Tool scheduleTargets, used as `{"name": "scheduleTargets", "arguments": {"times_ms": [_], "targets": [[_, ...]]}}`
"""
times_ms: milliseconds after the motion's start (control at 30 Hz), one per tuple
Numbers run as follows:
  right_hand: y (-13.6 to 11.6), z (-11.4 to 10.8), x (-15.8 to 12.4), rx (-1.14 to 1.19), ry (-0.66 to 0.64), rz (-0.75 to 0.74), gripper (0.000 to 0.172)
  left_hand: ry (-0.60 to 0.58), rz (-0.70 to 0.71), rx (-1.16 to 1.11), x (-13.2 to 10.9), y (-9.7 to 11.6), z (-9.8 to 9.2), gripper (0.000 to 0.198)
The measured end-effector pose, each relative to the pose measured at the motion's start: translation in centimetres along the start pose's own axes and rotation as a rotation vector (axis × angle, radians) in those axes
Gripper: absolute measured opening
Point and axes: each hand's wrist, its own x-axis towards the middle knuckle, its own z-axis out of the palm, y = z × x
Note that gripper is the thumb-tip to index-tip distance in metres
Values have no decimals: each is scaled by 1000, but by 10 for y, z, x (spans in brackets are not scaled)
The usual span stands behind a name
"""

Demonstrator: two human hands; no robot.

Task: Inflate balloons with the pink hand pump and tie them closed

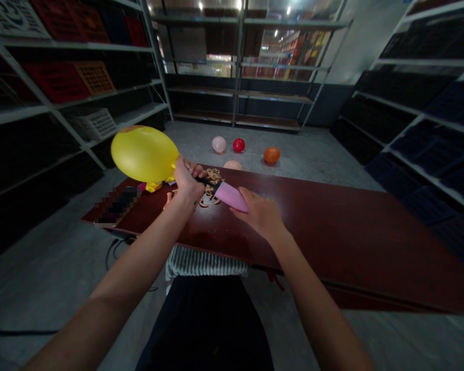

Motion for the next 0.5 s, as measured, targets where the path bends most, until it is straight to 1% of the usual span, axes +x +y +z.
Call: {"name": "scheduleTargets", "arguments": {"times_ms": [100,200,500], "targets": [[-12,-3,10,22,14,19,54,-5,-14,12,-7,-3,5,48],[-17,-3,12,44,3,21,54,2,-18,13,-7,0,6,46],[-6,4,4,13,-53,19,61,-1,-34,0,8,1,-5,46]]}}
